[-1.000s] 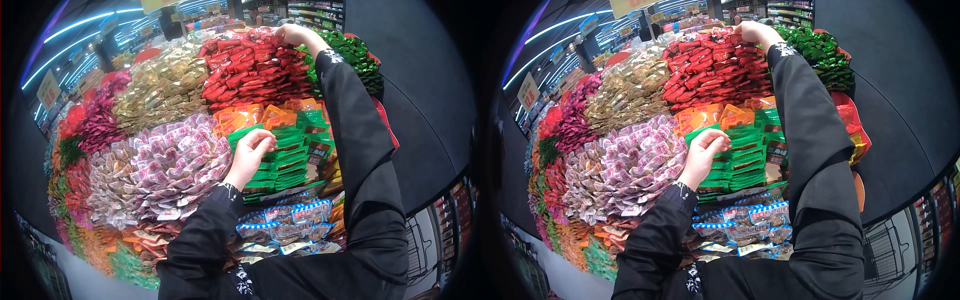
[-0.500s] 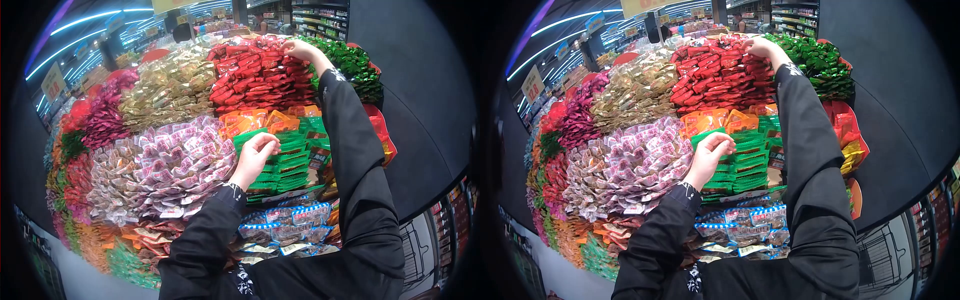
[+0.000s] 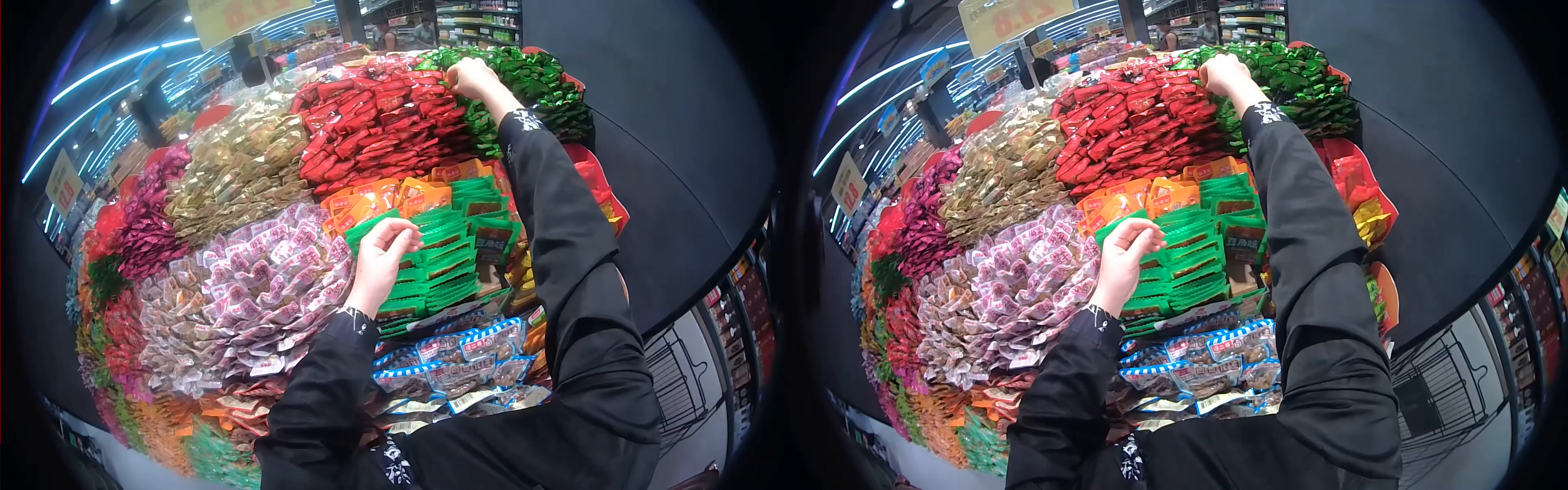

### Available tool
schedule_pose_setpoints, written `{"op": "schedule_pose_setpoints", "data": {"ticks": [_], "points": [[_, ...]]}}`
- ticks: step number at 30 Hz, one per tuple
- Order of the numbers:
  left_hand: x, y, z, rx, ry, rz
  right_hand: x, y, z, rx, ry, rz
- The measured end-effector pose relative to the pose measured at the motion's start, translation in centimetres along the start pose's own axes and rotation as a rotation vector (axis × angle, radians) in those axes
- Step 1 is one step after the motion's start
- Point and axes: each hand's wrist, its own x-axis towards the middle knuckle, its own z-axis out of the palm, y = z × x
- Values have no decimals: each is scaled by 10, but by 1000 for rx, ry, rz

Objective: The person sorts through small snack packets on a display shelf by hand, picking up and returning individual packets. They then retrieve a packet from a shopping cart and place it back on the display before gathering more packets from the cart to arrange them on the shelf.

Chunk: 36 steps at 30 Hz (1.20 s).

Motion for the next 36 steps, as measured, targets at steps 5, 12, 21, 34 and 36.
{"op": "schedule_pose_setpoints", "data": {"ticks": [5, 12, 21, 34, 36], "points": [[-1, 3, 0, -10, 16, 1, 11, 2, 9, 132, 83, -10], [-1, 2, -1, -22, 1, 0, 31, -5, -13, 306, 53, -110], [-2, 5, -1, -2, 3, -17, 44, -19, -5, 274, -51, -185], [0, 0, -3, -34, -39, -7, 60, -30, -25, 459, 94, -59], [1, 0, -2, -51, -37, -11, 69, -42, -27, 393, 141, -195]]}}
